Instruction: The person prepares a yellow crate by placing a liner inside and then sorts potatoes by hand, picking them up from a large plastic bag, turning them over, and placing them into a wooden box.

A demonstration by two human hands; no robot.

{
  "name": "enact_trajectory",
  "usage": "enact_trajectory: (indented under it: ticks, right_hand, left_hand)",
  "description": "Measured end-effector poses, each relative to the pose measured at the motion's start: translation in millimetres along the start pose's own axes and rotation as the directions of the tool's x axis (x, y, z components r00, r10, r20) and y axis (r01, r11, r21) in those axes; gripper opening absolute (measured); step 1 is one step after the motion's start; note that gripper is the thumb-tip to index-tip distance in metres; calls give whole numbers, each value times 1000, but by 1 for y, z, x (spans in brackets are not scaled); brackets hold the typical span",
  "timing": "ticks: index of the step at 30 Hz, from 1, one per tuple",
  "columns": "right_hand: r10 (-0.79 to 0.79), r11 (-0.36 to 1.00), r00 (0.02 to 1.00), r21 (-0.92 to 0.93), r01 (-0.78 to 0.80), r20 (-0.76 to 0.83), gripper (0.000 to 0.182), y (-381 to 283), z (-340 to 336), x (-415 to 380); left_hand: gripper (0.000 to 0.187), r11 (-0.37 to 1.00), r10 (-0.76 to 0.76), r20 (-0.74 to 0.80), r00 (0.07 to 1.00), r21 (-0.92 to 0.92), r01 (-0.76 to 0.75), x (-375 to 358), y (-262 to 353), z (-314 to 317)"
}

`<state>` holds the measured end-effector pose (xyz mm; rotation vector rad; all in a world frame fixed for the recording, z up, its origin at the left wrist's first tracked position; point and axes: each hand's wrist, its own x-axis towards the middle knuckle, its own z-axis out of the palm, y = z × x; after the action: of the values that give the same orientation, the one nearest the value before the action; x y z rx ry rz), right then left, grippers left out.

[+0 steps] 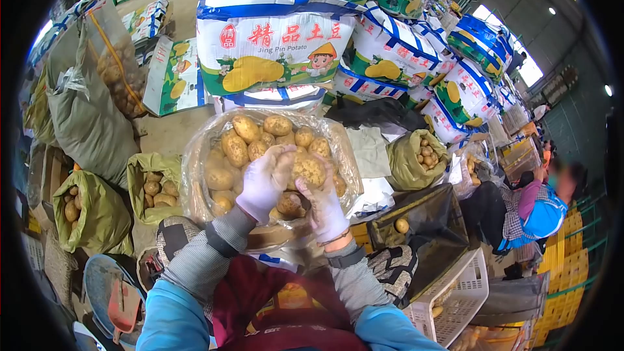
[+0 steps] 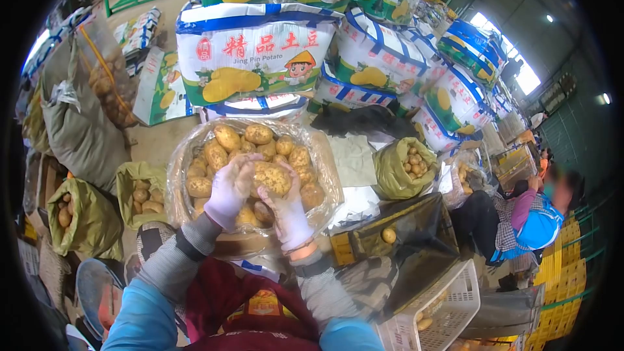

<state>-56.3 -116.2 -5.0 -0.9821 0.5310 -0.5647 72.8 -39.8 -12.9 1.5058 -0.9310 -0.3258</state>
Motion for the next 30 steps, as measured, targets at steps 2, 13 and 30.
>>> enact_trajectory:
  ticks: [2, 13, 30]
  right_hand:
    - [-197, 963, 980, -182, 200, 34, 67, 0, 5, -1]
    - [-608, 596, 792, -623, 507, 64, 34, 13, -14, 23]
    - [-539, 425, 826, -792, 438, 168, 37, -3, -7, 8]
  left_hand:
    - [35, 925, -213, 99, 972, -300, 233, 8, -16, -6]
    - [35, 703, -242, 383, 891, -564, 433, -7, -40, 11]
    - [43, 728, -462, 285, 840, -419, 542, 4, 5, -1]
